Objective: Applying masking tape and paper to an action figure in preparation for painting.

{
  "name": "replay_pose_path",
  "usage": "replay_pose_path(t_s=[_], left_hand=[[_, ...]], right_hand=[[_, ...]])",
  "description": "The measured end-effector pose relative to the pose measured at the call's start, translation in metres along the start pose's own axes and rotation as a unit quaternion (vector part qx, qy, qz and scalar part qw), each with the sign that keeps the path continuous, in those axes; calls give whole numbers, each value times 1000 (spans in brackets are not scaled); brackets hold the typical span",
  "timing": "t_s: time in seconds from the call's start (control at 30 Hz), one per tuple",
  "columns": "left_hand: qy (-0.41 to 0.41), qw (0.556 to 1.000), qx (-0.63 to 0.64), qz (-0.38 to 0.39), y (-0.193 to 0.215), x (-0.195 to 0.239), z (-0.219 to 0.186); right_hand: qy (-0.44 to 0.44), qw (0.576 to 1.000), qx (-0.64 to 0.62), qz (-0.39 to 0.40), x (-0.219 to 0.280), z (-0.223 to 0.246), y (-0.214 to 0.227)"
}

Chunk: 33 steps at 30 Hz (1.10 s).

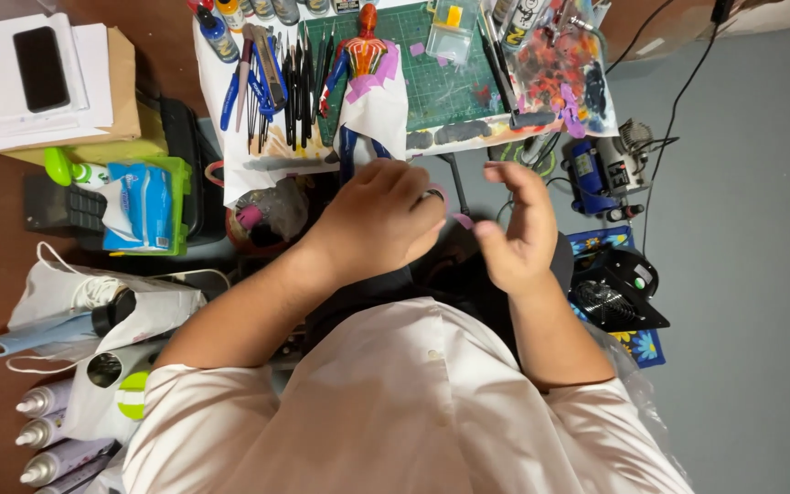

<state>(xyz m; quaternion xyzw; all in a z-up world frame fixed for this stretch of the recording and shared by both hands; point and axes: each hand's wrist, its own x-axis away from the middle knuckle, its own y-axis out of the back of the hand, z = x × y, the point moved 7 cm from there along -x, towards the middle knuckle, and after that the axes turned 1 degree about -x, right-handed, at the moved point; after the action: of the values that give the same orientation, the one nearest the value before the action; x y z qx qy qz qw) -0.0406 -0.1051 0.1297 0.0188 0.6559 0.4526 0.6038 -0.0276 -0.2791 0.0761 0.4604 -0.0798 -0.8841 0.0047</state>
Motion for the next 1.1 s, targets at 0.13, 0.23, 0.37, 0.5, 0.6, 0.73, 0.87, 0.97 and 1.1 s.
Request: replay_pose_path(t_s=[0.13,0.23,0.37,0.5,0.6,0.73,0.87,0.97,1.1], left_hand=[[-24,999,-22,12,-4,-3,-7],[-26,999,-35,23,-4,-4,-8],[-22,999,-45,20,-5,-3,-11],[-9,999,-26,22,-6,-8,-13],[-6,999,-38,16,-9,-12,-16],[-6,1000,-15,17,-13,-16,-18],[76,982,164,63,-31,-21,-8],[140,960,224,98,-56,-24,22],[147,972,108,150,-110,-26,56]], right_hand=[[-19,995,65,79,-10,19,-13],[-61,994,63,72,-2,9,-9],[-74,989,85,92,-1,13,-9],[-60,976,172,116,-3,23,-5],[-56,969,211,115,0,27,-3],[-55,971,203,111,3,26,1],[63,957,271,83,7,38,7],[145,947,264,107,19,62,8],[145,978,68,130,32,81,-2]])
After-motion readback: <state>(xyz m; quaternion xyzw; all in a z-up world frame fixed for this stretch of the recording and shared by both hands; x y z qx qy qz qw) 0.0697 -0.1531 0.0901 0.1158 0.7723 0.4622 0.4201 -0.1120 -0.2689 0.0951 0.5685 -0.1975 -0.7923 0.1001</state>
